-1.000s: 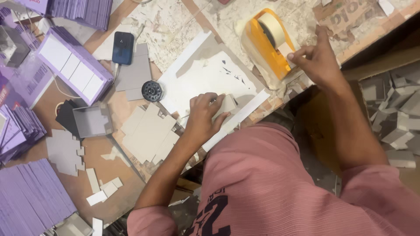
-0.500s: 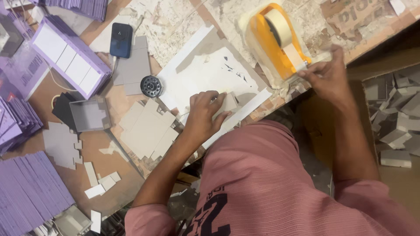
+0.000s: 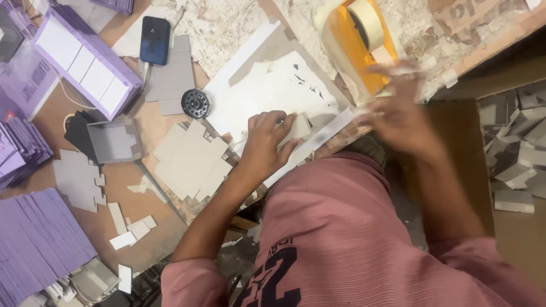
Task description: The person assembles small white cardboard boxes by folding flaps and securing them with adhesive tape. They repeatedly pick up flat pieces, fold them into box shapes, and use a tape dispenser to seal the edges.
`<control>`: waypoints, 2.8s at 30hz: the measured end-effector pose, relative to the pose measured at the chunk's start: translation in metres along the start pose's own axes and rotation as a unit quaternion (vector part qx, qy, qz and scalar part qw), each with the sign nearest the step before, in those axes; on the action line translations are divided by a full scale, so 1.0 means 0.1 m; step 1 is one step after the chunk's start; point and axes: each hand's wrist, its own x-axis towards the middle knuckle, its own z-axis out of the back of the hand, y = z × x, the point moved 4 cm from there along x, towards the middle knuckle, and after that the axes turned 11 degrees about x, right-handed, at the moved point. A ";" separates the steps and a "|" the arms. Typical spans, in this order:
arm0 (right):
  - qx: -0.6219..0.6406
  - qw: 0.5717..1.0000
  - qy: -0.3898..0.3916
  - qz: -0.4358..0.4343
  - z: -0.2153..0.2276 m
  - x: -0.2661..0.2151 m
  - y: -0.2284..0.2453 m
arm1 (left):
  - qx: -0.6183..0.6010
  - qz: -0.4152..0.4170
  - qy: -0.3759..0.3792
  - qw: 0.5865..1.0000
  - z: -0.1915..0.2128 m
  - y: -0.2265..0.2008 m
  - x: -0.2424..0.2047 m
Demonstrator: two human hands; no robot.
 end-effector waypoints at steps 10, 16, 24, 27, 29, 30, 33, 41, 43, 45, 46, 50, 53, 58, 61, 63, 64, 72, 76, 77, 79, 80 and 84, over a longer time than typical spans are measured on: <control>0.131 0.981 0.146 -0.006 -0.86 0.55 0.02 | -0.021 0.016 0.005 1.000 0.02 -0.01 0.03; -0.154 0.959 0.102 0.213 -0.86 0.55 0.34 | -0.030 0.018 0.013 0.999 0.04 -0.01 0.03; 0.198 0.969 0.137 -0.047 -0.96 0.64 -0.25 | -0.019 0.016 0.022 0.999 0.02 0.00 0.05; 0.342 0.921 0.116 -0.147 -0.94 0.64 -0.58 | -0.025 0.016 0.017 0.999 0.03 0.00 0.04; 0.374 0.913 0.091 -0.132 -0.90 0.62 -0.70 | -0.027 0.015 0.012 0.999 0.04 0.00 0.04; 0.254 0.960 0.068 -0.094 -0.85 0.61 -0.73 | -0.028 0.013 0.010 0.999 0.05 -0.01 0.04; -0.001 0.999 -0.018 -0.048 -0.78 0.54 -0.71 | -0.024 0.039 0.048 0.998 0.08 -0.02 0.10; 0.009 0.988 0.054 0.145 -1.08 0.07 -0.12 | 0.021 0.271 0.040 0.961 0.23 0.08 0.35; -0.017 0.993 0.109 -0.028 -1.15 -0.04 -0.22 | 0.009 0.297 0.007 0.955 0.28 0.07 0.41; -0.034 0.989 0.131 -0.051 -1.15 -0.08 -0.27 | 0.001 0.300 -0.033 0.953 0.30 0.02 0.49; -0.038 0.991 0.128 0.012 -1.13 -0.08 -0.26 | 0.009 0.326 0.014 0.945 0.25 0.00 0.52; 0.019 0.986 0.122 0.109 -1.08 -0.08 -0.38 | 0.112 0.230 -0.009 0.967 0.24 -0.10 0.56; 0.202 0.977 0.059 0.042 -0.94 -0.05 -0.53 | 0.126 -0.045 -0.027 0.991 0.26 -0.13 0.55; 0.285 0.958 -0.013 -0.022 -0.80 -0.03 -0.74 | 0.034 -0.190 0.095 0.977 0.08 0.00 0.45; 0.271 0.961 0.000 0.051 -0.83 0.06 -0.82 | 0.051 -0.168 0.134 0.975 0.00 0.03 0.47; 0.301 0.952 -0.021 0.048 -0.81 0.14 -0.92 | 0.042 -0.161 0.127 0.978 0.02 0.02 0.51; 0.328 0.943 -0.035 0.037 -0.80 0.18 -0.97 | 0.042 -0.163 0.117 0.979 0.03 0.01 0.53; 0.384 0.923 0.001 -0.024 -0.82 0.36 -1.13 | 0.034 -0.162 0.121 0.979 0.05 0.03 0.57; 0.376 0.926 0.038 -0.015 -0.81 0.42 -1.10 | 0.036 -0.172 0.115 0.978 0.04 0.02 0.57; 0.365 0.930 0.041 -0.020 -0.80 0.42 -1.11 | 0.035 -0.177 0.113 0.977 0.04 0.02 0.57; 0.378 0.924 0.047 -0.023 -0.79 0.43 -1.13 | 0.035 -0.179 0.117 0.976 0.03 0.02 0.58; 0.385 0.921 0.050 -0.025 -0.78 0.43 -1.15 | 0.036 -0.176 0.123 0.976 0.02 0.02 0.59; 0.382 0.921 0.037 -0.059 -0.78 0.45 -1.21 | 0.053 -0.183 0.138 0.972 0.00 0.02 0.61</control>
